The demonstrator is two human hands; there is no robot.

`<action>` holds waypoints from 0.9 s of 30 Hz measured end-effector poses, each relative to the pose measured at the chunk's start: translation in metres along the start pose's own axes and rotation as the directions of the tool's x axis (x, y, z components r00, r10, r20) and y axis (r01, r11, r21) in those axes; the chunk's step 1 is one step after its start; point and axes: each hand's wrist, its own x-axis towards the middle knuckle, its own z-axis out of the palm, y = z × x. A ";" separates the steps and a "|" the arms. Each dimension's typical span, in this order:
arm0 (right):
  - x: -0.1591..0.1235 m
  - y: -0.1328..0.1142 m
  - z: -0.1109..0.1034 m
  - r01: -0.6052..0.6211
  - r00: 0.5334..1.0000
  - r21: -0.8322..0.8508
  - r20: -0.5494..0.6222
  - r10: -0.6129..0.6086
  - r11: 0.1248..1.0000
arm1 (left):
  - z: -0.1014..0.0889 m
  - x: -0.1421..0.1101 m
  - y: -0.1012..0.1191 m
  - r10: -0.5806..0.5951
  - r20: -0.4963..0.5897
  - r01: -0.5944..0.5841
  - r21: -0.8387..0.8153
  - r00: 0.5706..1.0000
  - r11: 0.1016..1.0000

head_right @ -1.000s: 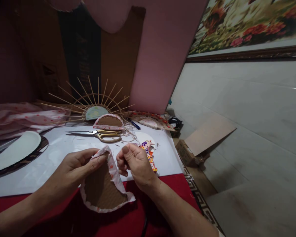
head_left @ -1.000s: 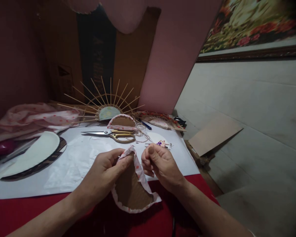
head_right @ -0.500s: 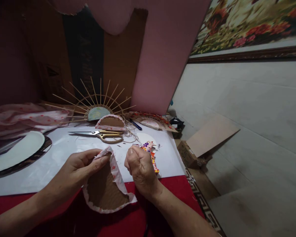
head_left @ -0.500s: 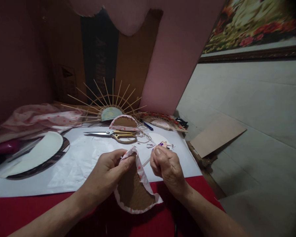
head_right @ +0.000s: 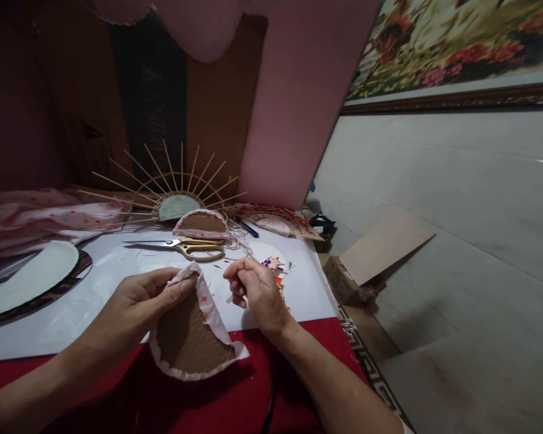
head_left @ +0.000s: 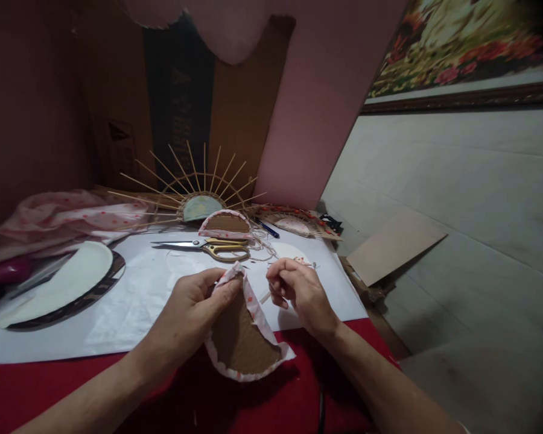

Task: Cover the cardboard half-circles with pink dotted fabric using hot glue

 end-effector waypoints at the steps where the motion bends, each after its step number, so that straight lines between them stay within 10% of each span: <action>1: 0.002 0.000 -0.001 -0.005 1.000 -0.027 0.006 0.005 1.000 | -0.001 0.001 0.001 0.004 -0.018 -0.005 -0.004 1.000 1.000; 8: 0.012 0.002 -0.006 0.162 0.981 -0.537 -0.007 -0.196 0.828 | -0.002 0.002 0.004 -0.010 -0.045 0.009 -0.036 0.999 0.999; 18: -0.017 -0.008 0.022 0.548 0.788 -0.727 0.284 -0.546 0.414 | 0.003 -0.001 -0.003 0.063 0.023 -0.064 0.054 0.998 0.996; 27: -0.022 -0.005 0.030 0.532 0.743 -0.819 0.329 -0.583 0.217 | 0.004 -0.004 -0.005 0.105 0.007 -0.105 0.087 0.994 0.991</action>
